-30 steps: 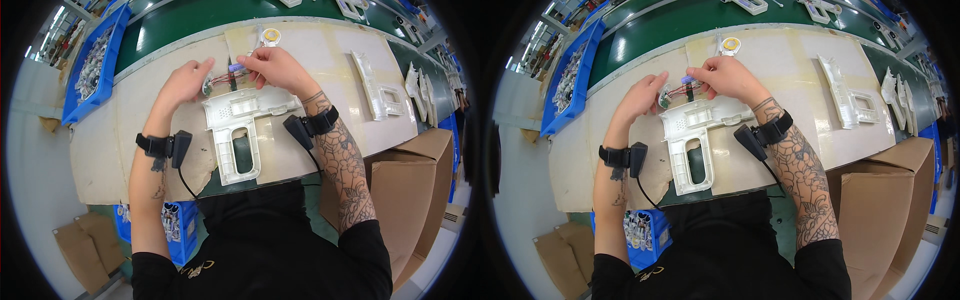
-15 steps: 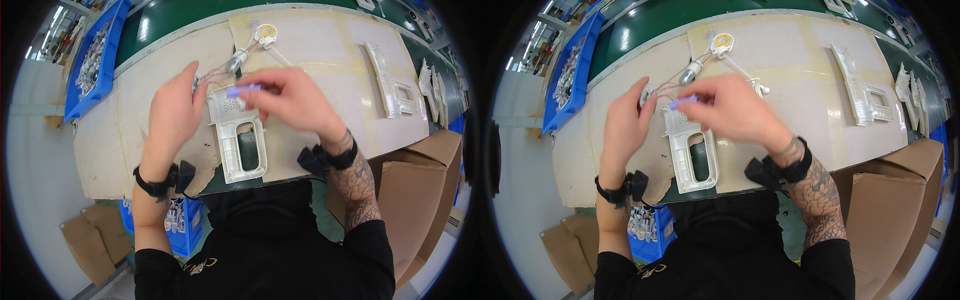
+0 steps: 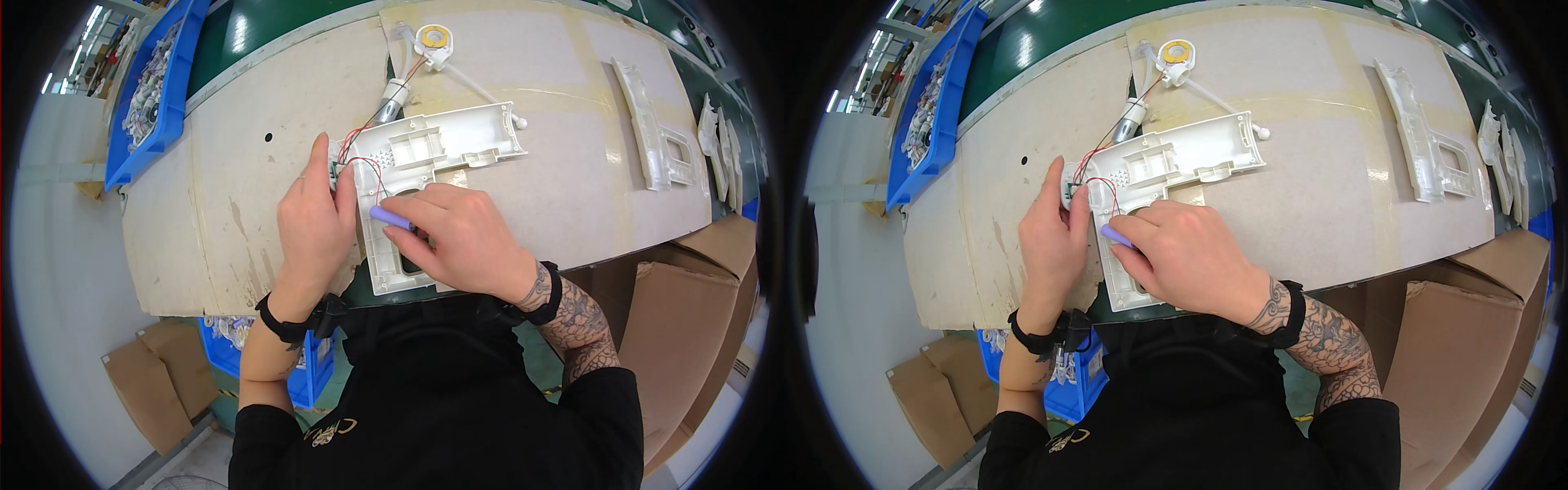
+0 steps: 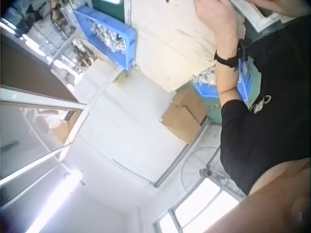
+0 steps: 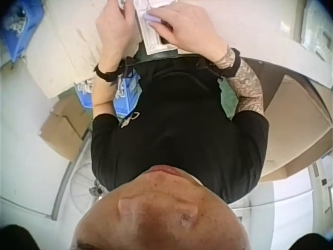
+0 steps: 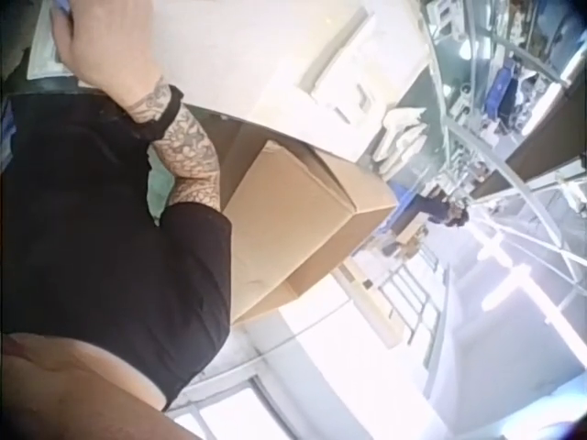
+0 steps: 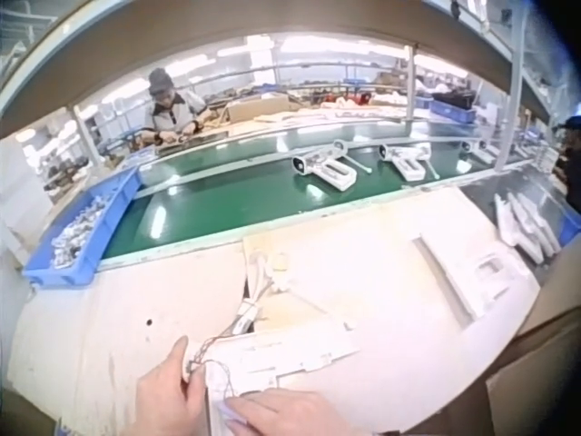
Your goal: Assembling internal components, wiring, and battery into a plastic hand-held device casing at a factory workstation.
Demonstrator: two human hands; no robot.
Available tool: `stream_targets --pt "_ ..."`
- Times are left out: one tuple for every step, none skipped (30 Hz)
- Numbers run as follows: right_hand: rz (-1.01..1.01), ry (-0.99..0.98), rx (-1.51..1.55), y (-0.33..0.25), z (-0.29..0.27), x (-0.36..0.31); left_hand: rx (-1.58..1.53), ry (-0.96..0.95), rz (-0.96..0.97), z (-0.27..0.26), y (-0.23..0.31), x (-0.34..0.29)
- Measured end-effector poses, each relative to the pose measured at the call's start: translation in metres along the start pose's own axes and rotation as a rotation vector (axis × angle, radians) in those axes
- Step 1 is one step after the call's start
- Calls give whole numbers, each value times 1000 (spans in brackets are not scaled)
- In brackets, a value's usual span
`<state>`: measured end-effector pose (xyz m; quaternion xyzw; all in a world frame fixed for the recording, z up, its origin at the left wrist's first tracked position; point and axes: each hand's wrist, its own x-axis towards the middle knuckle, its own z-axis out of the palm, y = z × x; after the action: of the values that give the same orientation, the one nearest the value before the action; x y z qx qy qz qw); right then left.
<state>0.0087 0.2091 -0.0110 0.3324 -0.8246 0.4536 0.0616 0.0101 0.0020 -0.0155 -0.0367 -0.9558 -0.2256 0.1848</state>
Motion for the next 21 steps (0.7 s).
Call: stream_targets --pt "1 -7 -6 0 0 0 19 0 21 2 -1 -1" --pt "1 -15 -12 -1 1 1 39 0 42 3 -2 -2" --pt "2 -16 -12 0 1 1 38 -1 40 4 -2 -2" --pt "-9 7 -6 1 3 0 43 -8 75 5 -3 -1" --pt "-20 31 1 1 4 0 48 -14 109 5 -4 -2" --pt "-18 29 1 1 4 0 48 -16 108 3 -2 -1" --pt "-16 47 -4 2 4 0 -9 -122 32 -2 2 2" --pt "-13 65 -9 2 5 -1 -66 -228 -44 -6 3 3" --pt "-16 63 -9 0 5 0 -66 -224 -46 -9 -1 4" --pt "-19 57 -27 -1 6 0 -144 -268 -89 -13 -8 7" --pt "-21 52 -45 -2 6 -1 -224 -311 -132 -15 -11 9" --pt "-20 51 -48 -2 6 -1 -226 -311 -131 -15 -10 10" --pt "-36 70 -40 0 7 -2 -208 -296 -115 -16 -9 11" --pt "-52 88 -33 0 7 -2 -191 -282 -99 -16 -8 11" --pt "-56 86 -34 -1 7 -2 -191 -277 -101 -14 -8 9" --pt "-86 87 -49 -4 6 -3 -154 -217 -55 -9 -8 5" --pt "-117 86 -64 -7 7 -4 -115 -157 -11 -7 -7 1" --pt "-116 84 -69 -8 8 -6 -121 -155 -11 -6 -6 0" --pt "-169 50 -87 -8 10 -9 -105 -149 -2 -6 -4 -1" --pt "-222 14 -105 -9 12 -11 -89 -142 6 -6 -2 -2" --pt "-229 -56 -125 -12 13 -12 -91 -139 -1 -7 -2 -3"
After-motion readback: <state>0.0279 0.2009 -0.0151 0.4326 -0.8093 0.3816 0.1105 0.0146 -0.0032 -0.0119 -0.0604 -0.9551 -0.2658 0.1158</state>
